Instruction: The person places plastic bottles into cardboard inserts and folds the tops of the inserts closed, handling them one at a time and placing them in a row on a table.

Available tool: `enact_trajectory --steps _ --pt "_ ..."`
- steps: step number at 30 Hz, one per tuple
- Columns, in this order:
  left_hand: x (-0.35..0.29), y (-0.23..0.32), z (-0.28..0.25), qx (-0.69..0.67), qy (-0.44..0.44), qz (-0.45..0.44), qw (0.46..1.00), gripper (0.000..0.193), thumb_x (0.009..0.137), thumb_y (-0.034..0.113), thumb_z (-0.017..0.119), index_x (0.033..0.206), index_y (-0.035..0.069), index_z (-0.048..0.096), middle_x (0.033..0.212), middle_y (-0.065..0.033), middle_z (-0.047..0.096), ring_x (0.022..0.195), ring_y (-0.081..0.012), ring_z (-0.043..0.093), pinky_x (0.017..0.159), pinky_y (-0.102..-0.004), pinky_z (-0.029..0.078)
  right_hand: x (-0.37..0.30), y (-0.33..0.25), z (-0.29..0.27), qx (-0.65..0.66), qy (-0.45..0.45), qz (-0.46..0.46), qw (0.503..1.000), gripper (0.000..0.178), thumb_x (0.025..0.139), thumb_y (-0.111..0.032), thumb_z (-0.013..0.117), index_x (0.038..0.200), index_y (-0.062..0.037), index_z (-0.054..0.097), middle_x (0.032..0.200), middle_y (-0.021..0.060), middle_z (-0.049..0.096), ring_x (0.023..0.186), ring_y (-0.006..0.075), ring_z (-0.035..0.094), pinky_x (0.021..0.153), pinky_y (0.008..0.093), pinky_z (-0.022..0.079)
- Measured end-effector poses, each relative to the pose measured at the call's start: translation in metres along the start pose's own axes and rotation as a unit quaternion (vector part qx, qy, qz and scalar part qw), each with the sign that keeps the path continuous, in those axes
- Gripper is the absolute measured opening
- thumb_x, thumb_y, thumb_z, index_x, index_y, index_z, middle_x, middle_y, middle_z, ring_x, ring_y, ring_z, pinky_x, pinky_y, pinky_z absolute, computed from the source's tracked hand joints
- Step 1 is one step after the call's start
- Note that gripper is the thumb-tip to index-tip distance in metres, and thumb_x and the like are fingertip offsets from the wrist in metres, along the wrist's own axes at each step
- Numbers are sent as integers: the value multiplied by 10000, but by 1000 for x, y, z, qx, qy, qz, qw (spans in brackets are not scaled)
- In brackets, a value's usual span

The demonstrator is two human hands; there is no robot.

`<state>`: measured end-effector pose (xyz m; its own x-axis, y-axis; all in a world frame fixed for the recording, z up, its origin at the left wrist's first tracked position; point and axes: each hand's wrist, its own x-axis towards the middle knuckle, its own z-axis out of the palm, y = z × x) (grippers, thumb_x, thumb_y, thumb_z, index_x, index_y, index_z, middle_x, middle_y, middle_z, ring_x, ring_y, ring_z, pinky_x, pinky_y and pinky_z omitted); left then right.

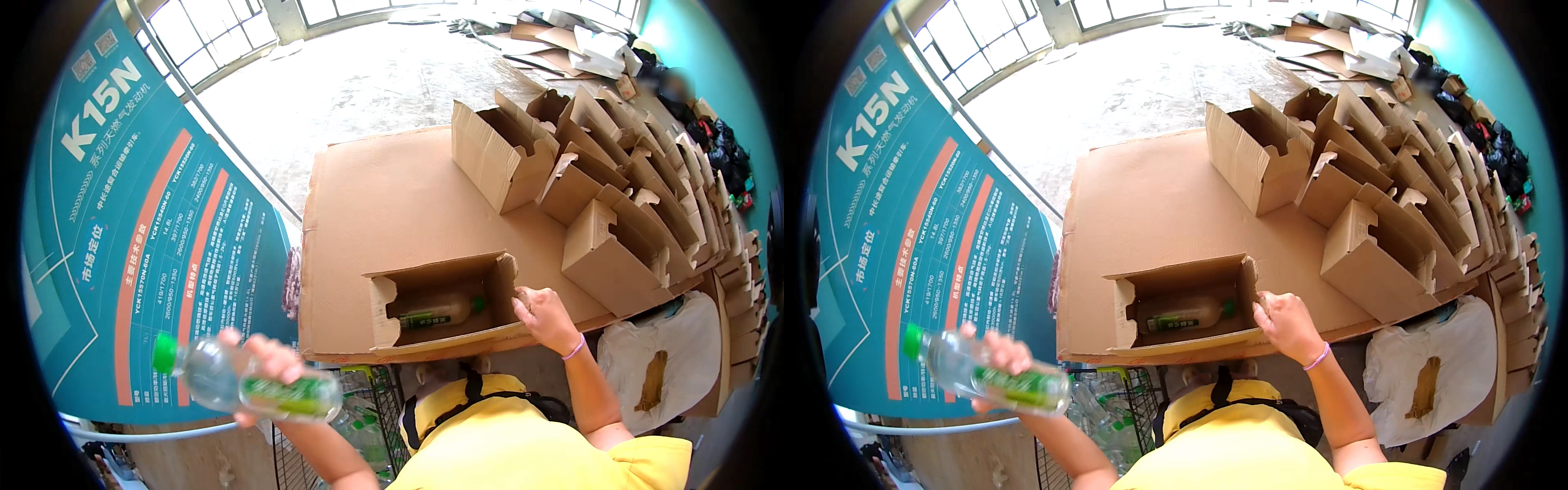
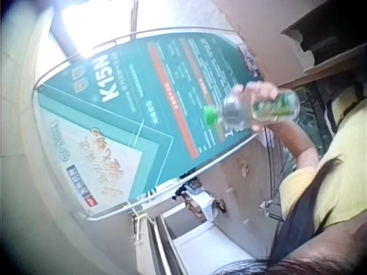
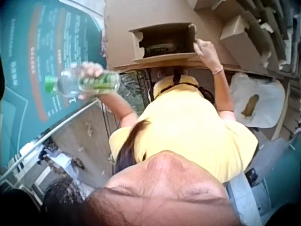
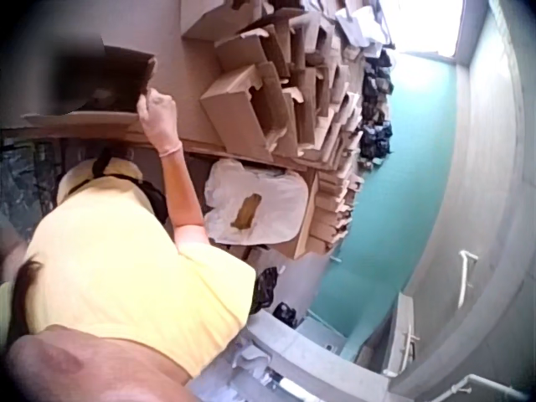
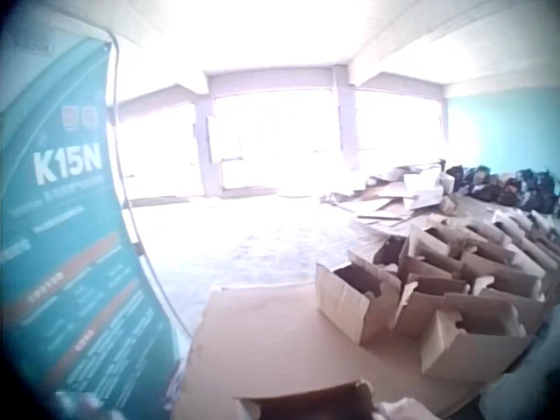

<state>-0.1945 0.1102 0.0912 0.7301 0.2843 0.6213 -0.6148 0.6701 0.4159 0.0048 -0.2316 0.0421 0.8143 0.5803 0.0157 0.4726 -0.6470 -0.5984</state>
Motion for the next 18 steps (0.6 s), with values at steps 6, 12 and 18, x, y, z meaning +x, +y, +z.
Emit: enact_trajectory --steps 6,12,18 --pt "106 -103 64 726 -210 -325 568 737 682 272 813 1268 52 424 972 -230 662 910 -400 666 786 -438 529 -4 11 -2 14 18 -15 1000 253 892 -167 580 984 60 648 724 284 606 704 435 626 659 444 519" --pt "124 -168 28 675 -453 -491 314 626 683 399 770 1085 -18 531 860 -218 671 828 -351 666 712 -429 519 0 22 4 48 27 -34 998 225 903 -191 572 887 25 633 673 252 611 654 426 623 633 476 516" --pt "105 -244 -12 486 -428 -713 270 688 713 491 737 1125 -48 622 954 -185 707 898 -292 672 763 -390 531 4 18 2 -14 24 -35 999 200 889 -164 585 821 21 616 678 219 635 643 387 641 626 453 527"
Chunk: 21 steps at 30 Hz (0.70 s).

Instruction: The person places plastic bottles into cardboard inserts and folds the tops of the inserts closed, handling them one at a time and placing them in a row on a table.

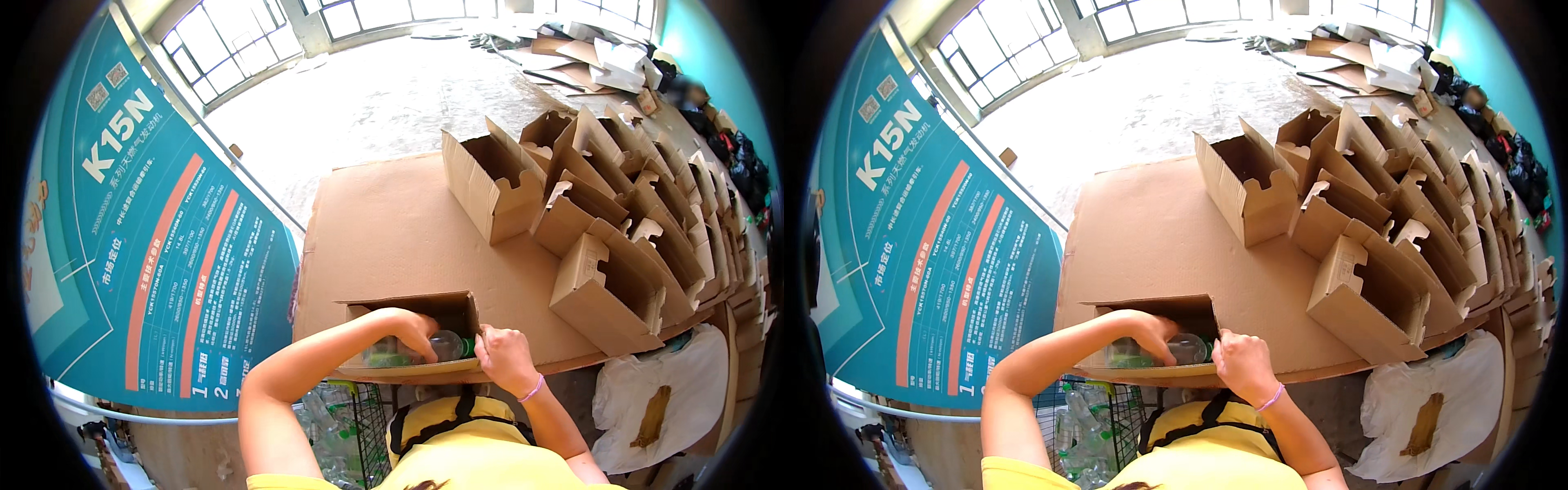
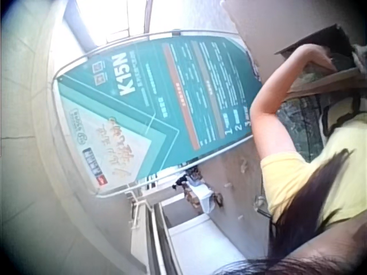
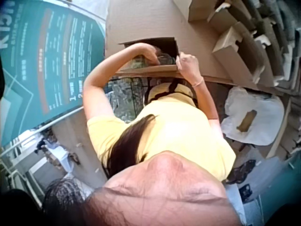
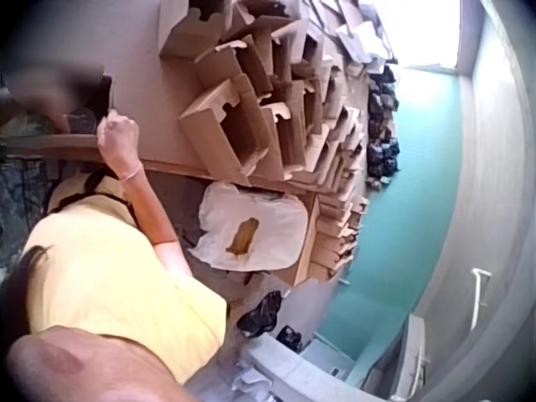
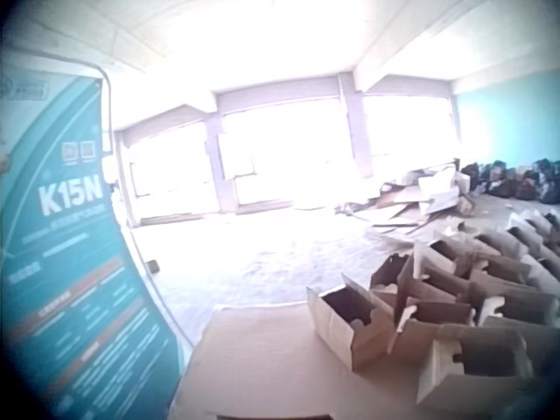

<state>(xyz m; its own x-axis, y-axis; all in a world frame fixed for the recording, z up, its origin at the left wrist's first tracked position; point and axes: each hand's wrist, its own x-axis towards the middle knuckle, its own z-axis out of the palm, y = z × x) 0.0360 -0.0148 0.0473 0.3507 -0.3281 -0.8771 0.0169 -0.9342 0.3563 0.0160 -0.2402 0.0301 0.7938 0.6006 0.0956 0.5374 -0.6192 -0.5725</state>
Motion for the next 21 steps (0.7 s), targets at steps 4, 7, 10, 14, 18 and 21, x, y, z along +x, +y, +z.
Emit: enact_trajectory --steps 4,7,10,14,18,21 --pt "47 -47 26 -25 -25 84 996 844 704 440 781 1344 -26 487 1272 -224 596 1111 -334 609 911 -395 496 2 13 -2 62 7 -23 998 195 891 -163 587 878 24 640 695 212 648 651 381 648 634 445 535" --pt "76 -68 51 68 17 128 989 822 739 388 768 1375 -25 451 1288 -236 581 1140 -353 589 950 -405 482 0 9 2 70 19 -25 997 204 893 -158 586 944 28 652 716 219 655 661 382 650 639 440 537" --pt "98 -80 80 43 50 96 993 608 818 324 689 1297 -20 540 1224 -236 620 1142 -351 591 944 -422 483 2 9 2 68 17 -18 997 219 896 -148 578 992 35 651 747 226 663 676 383 653 645 438 538" --pt "31 -42 62 48 93 79 991 548 884 281 639 1338 3 510 1203 -240 623 1109 -387 596 953 -439 475 3 7 -4 70 -6 -20 997 227 896 -138 572 1007 45 646 767 225 668 682 379 657 653 436 539" --pt "-47 -28 53 -81 384 149 908 469 920 221 617 1319 -13 539 1211 -227 628 1128 -370 595 969 -405 474 2 3 -7 62 -33 11 997 285 906 -145 565 1090 65 621 899 255 677 813 386 672 759 430 544" --pt "-95 -23 77 -184 567 151 788 470 896 241 645 1275 -25 566 1215 -216 637 1149 -351 601 992 -400 466 -4 13 4 116 56 -13 992 374 915 -151 559 1214 74 565 1119 284 632 1033 406 625 917 419 502"
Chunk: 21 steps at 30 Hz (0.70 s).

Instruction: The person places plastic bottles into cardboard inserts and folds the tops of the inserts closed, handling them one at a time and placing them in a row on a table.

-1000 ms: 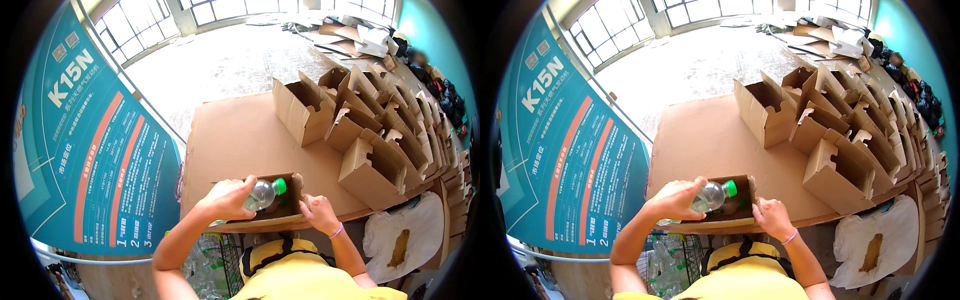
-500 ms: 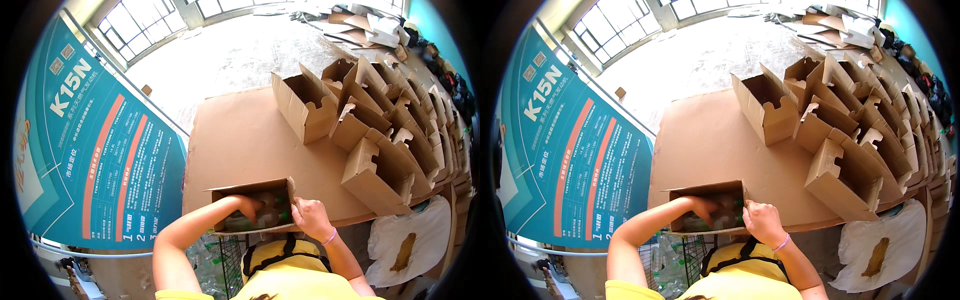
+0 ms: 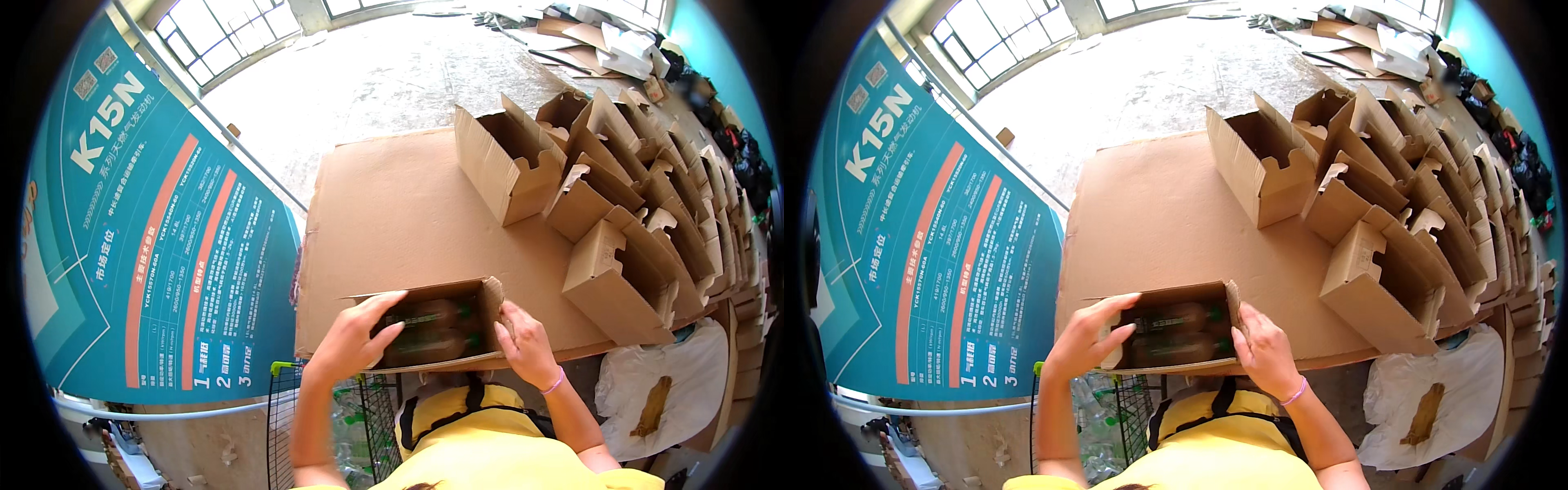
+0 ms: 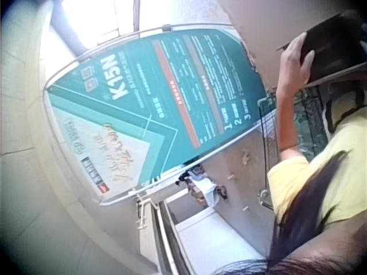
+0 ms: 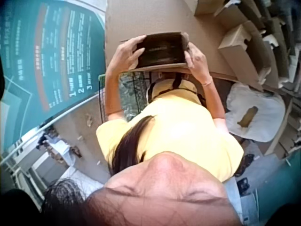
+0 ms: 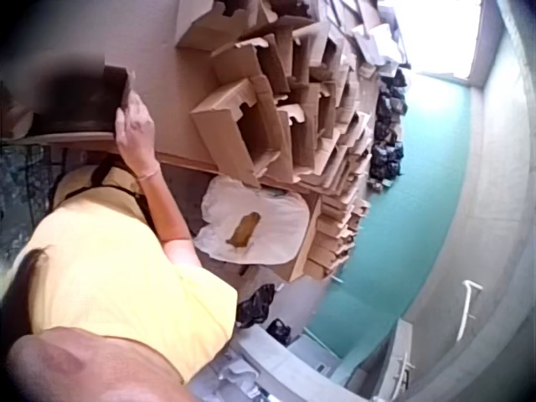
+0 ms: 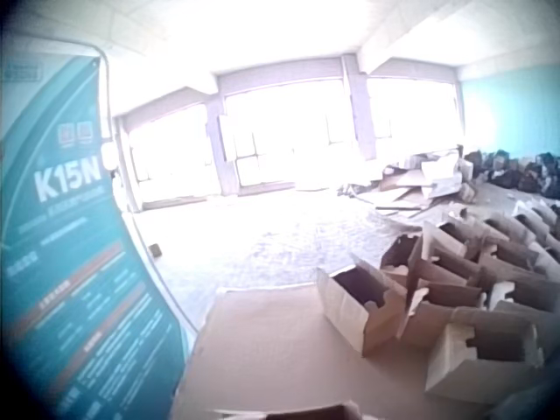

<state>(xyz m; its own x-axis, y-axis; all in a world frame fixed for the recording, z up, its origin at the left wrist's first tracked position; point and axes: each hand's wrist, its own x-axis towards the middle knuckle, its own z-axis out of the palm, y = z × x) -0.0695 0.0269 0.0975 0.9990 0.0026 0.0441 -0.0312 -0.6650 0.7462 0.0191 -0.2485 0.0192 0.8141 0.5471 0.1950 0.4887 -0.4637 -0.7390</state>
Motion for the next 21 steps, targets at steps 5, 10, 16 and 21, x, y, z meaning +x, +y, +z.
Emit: enact_trajectory --steps 5,10,16,21 --pt "-85 -29 15 -123 258 -98 953 549 763 315 794 1166 -24 640 1241 -193 635 1205 -321 584 1028 -421 437 -17 -15 11 242 -5 -39 969 605 999 -457 409 1434 -38 442 1479 168 446 1393 327 394 1147 409 293" --pt "-103 -56 44 -89 98 -38 990 346 685 145 831 994 26 730 1179 -166 679 1209 -292 592 1040 -417 431 -23 -10 19 201 -96 -89 971 540 906 -352 645 1334 -34 562 1351 175 573 1320 337 481 1128 432 327" --pt "-101 -49 28 -23 216 -87 972 448 674 127 839 1092 46 698 1249 -176 637 1191 -322 596 1031 -415 447 -15 -27 35 170 -13 69 983 495 820 -238 763 1236 -19 608 1067 166 697 1042 283 660 938 346 499" --pt "-42 -41 1 83 286 59 953 663 748 288 813 1295 17 554 1398 -198 509 1315 -354 471 1110 -460 358 -7 -16 74 -90 173 -19 981 659 826 -183 747 1384 -2 448 1276 177 569 1210 338 525 1019 372 439"
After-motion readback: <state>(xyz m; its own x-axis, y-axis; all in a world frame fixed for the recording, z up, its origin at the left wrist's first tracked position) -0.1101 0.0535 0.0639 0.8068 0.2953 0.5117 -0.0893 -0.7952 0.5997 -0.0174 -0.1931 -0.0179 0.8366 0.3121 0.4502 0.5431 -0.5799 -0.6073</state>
